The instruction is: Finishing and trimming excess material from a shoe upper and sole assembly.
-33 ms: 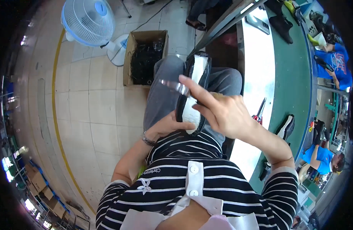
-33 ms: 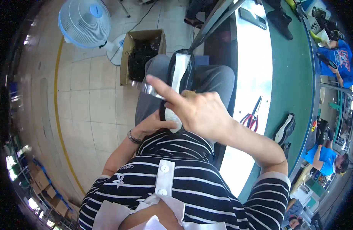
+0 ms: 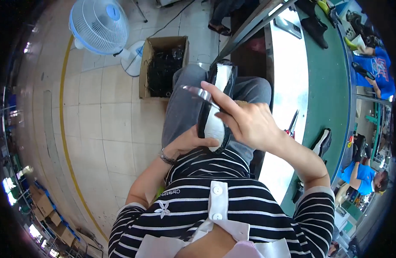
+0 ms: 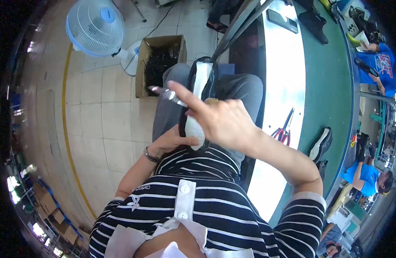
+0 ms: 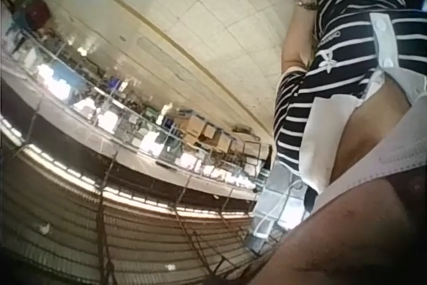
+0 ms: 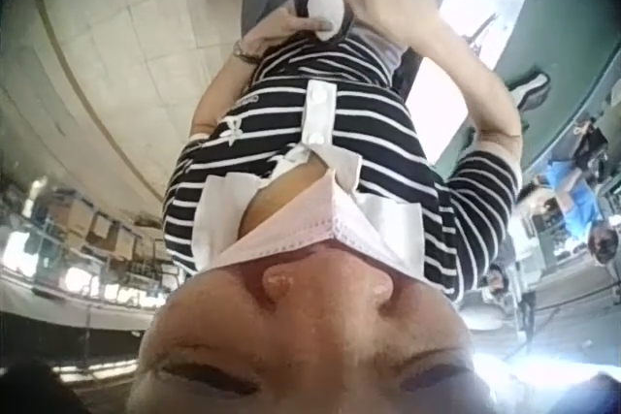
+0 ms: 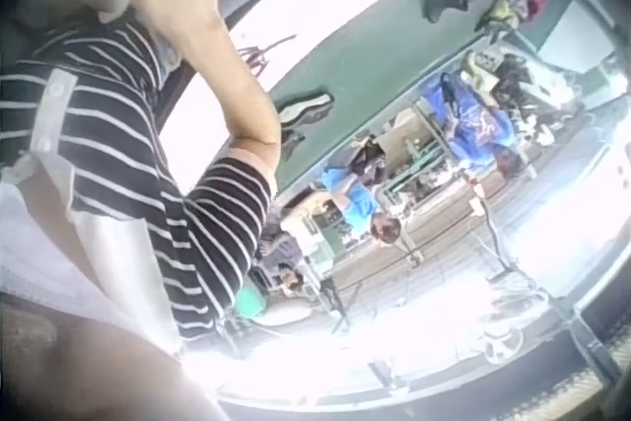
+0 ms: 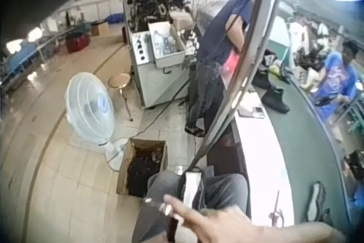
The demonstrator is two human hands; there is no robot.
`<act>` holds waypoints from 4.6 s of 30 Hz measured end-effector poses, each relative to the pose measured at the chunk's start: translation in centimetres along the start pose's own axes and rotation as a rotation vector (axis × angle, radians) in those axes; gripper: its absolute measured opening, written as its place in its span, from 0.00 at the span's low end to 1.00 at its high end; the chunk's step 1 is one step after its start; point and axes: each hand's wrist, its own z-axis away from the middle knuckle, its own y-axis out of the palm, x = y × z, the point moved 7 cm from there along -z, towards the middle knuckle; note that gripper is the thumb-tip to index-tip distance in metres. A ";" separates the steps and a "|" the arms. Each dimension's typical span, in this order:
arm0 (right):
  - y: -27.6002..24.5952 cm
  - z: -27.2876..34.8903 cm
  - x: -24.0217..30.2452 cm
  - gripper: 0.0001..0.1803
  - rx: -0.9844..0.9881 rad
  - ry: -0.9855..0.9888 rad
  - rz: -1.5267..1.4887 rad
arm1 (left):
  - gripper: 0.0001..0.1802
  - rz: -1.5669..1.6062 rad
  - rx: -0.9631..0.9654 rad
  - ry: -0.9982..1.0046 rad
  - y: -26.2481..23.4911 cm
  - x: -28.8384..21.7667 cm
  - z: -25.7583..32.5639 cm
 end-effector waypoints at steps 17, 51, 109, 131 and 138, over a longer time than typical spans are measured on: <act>2.8 17.8 -20.5 0.32 -0.167 1.147 0.157 | 0.65 -0.315 -0.004 0.278 1.4 -8.8 -2.5; -0.3 21.6 -15.7 0.34 -1.262 0.694 -0.743 | 0.42 -0.709 -0.361 0.583 0.7 -11.1 -4.5; 8.9 19.8 -24.4 0.23 -1.034 0.989 0.072 | 0.37 -1.599 -0.979 0.543 -11.8 -5.5 -8.1; -1.3 12.2 -15.2 0.27 -0.975 0.185 -0.297 | 0.37 -1.455 -0.999 0.493 -9.6 -6.1 -8.7; 1.7 6.8 -8.7 0.16 -0.752 0.000 -0.357 | 0.34 -1.529 -1.048 0.587 -11.3 -5.9 -5.1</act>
